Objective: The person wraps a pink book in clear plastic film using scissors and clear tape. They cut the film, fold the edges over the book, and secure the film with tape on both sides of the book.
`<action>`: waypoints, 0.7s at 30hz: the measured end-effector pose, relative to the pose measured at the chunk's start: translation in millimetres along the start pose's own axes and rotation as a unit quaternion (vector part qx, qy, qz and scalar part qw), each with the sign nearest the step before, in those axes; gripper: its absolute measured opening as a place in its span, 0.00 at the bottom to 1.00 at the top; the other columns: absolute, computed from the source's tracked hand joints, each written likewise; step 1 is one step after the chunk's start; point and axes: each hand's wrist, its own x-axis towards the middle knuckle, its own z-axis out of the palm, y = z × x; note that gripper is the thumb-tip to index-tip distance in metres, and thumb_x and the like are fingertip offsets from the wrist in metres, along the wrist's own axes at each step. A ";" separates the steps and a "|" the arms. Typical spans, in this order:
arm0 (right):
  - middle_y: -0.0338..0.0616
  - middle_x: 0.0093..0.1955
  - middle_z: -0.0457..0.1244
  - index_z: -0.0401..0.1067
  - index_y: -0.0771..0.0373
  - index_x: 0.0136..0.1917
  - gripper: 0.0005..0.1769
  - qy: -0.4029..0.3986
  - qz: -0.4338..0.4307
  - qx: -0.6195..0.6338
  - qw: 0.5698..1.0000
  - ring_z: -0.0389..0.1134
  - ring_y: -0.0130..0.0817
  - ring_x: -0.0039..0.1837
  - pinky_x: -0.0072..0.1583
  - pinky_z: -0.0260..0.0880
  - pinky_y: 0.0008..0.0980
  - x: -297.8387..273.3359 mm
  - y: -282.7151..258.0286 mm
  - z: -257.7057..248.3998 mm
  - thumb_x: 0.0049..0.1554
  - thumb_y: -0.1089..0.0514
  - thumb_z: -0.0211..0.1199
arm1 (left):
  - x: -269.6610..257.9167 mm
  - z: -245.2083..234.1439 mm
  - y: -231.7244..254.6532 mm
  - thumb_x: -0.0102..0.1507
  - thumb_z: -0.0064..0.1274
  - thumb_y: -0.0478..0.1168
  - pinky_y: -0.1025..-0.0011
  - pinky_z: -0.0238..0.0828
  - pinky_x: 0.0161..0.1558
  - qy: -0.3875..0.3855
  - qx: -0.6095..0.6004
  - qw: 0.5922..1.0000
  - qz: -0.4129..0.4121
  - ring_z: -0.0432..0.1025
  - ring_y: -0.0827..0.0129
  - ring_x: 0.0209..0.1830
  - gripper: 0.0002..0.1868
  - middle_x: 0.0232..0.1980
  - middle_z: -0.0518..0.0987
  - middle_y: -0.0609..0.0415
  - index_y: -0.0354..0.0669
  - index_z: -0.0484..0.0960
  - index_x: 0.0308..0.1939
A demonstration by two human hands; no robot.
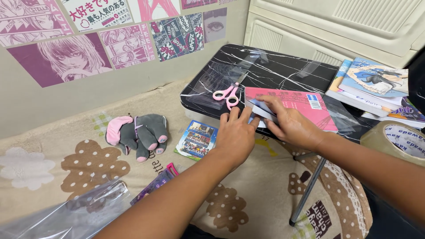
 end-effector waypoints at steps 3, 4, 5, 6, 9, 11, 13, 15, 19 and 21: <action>0.56 0.70 0.63 0.39 0.61 0.82 0.43 0.071 -0.166 0.084 0.980 0.69 0.53 0.62 0.61 0.70 0.43 -2.2 4.2 7.2 0.59 0.64 0.54 | -9.2 -3.4 -6.5 0.59 0.49 0.35 0.56 0.60 0.58 0.015 0.005 0.999 0.041 0.66 0.57 0.62 0.21 0.56 0.78 0.52 0.43 0.83 0.56; 0.56 0.70 0.63 0.46 0.61 0.80 0.39 0.089 -0.188 0.047 0.977 0.68 0.53 0.65 0.64 0.69 0.43 -1.6 6.3 11.0 0.59 0.64 0.56 | -12.4 -5.5 -9.5 0.58 0.49 0.34 0.55 0.60 0.58 0.021 -0.010 0.998 0.051 0.66 0.55 0.63 0.22 0.56 0.79 0.52 0.42 0.83 0.56; 0.57 0.71 0.62 0.53 0.61 0.77 0.35 0.107 -0.210 0.010 0.972 0.67 0.53 0.67 0.66 0.68 0.42 -0.5 8.6 15.0 0.59 0.64 0.57 | -15.2 -8.4 -12.7 0.57 0.50 0.33 0.55 0.60 0.57 0.027 -0.026 0.997 0.061 0.66 0.53 0.64 0.23 0.56 0.80 0.52 0.41 0.83 0.56; 0.57 0.71 0.62 0.60 0.61 0.75 0.31 0.125 -0.231 -0.026 0.964 0.65 0.53 0.70 0.68 0.67 0.42 0.8 11.2 18.0 0.59 0.64 0.59 | -16.8 -12.3 -16.4 0.56 0.50 0.31 0.55 0.61 0.57 0.034 -0.041 0.996 0.070 0.66 0.51 0.66 0.23 0.56 0.81 0.52 0.40 0.82 0.56; 0.55 0.72 0.61 0.66 0.66 0.71 0.28 0.133 -0.236 -0.010 0.963 0.63 0.50 0.72 0.71 0.64 0.42 1.5 19.2 25.6 0.57 0.65 0.59 | -15.4 -23.8 -27.1 0.51 0.49 0.26 0.57 0.64 0.63 -0.020 -0.129 0.991 0.004 0.69 0.55 0.66 0.23 0.53 0.84 0.53 0.45 0.86 0.48; 0.55 0.72 0.61 0.67 0.66 0.70 0.27 0.159 -0.240 -0.007 0.958 0.63 0.50 0.72 0.71 0.63 0.42 2.4 19.8 30.9 0.58 0.65 0.60 | -1.1 -26.7 -30.6 0.57 0.48 0.26 0.60 0.67 0.63 -0.012 -0.161 0.984 -0.073 0.72 0.55 0.61 0.19 0.52 0.84 0.50 0.43 0.85 0.49; 0.55 0.70 0.63 0.69 0.66 0.68 0.25 0.181 -0.232 0.002 0.956 0.64 0.50 0.71 0.70 0.64 0.42 4.9 15.9 34.5 0.58 0.64 0.62 | 12.2 -29.1 -35.8 0.58 0.47 0.25 0.61 0.68 0.62 -0.005 -0.195 0.975 -0.109 0.72 0.52 0.58 0.21 0.53 0.83 0.47 0.40 0.83 0.53; 0.55 0.67 0.65 0.71 0.66 0.66 0.22 0.201 -0.207 0.016 0.957 0.66 0.49 0.69 0.69 0.67 0.41 5.7 9.6 38.5 0.58 0.62 0.64 | 22.7 -28.5 -40.0 0.52 0.46 0.23 0.59 0.67 0.59 -0.003 -0.235 0.967 -0.099 0.71 0.48 0.58 0.31 0.56 0.80 0.43 0.37 0.78 0.60; 0.53 0.62 0.68 0.76 0.65 0.60 0.19 0.229 -0.171 0.036 0.958 0.70 0.48 0.64 0.65 0.71 0.39 9.8 -1.8 41.2 0.55 0.60 0.68 | 36.4 -19.7 -40.0 0.54 0.51 0.27 0.56 0.64 0.61 -0.047 -0.117 0.992 -0.016 0.69 0.52 0.64 0.22 0.57 0.81 0.48 0.39 0.82 0.53; 0.50 0.60 0.70 0.78 0.64 0.57 0.17 0.234 -0.135 0.053 0.961 0.72 0.46 0.60 0.61 0.73 0.38 10.8 -5.5 41.0 0.54 0.59 0.69 | 38.4 -16.3 -38.8 0.52 0.54 0.30 0.51 0.62 0.59 -0.035 -0.081 0.996 0.010 0.66 0.51 0.65 0.24 0.61 0.79 0.49 0.38 0.81 0.54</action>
